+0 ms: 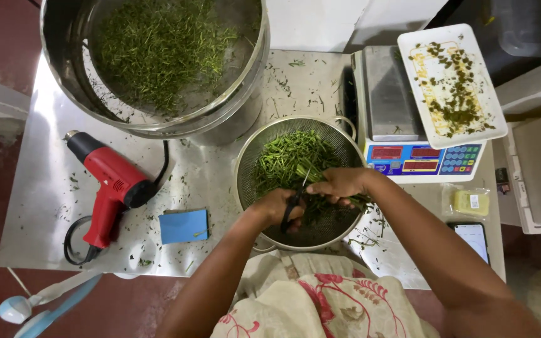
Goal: Trimming green leaves with scissors into a metal colander on a stainless steel workbench.
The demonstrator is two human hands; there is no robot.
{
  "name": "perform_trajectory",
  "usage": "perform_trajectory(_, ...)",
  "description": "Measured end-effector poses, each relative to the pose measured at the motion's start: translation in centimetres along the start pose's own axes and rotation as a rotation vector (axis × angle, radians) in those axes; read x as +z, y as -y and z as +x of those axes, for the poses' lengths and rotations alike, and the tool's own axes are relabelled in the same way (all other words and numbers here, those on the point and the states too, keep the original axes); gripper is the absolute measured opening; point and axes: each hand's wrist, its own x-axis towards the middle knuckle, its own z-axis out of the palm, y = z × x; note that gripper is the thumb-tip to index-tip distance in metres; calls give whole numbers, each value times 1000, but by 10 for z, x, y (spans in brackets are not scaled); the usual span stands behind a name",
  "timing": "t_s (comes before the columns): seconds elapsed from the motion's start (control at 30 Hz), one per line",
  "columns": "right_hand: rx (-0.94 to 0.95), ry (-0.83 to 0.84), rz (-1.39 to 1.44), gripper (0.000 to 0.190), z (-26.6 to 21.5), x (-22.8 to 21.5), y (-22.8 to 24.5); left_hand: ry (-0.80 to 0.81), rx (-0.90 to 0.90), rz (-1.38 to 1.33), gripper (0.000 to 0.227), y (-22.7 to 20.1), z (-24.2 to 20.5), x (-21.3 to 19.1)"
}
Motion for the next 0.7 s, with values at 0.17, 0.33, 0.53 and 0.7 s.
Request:
perform_trajectory(0.17, 20, -161, -120, 48, 1, 1, 12, -64, -26, -113, 23, 20, 22, -3)
perform_trajectory(0.33, -6, -373, -390, 63, -15, 17, 27, -45, 96, -62, 31, 4, 3, 2)
perform_trajectory(0.53, -77, -215, -174, 54, -44, 18, 40, -23, 141, -21, 52, -44, -42, -3)
perform_trajectory(0.7, -161, -146, -100, 64, -23, 12, 31, -22, 198, 21, 57, -44, -42, -13)
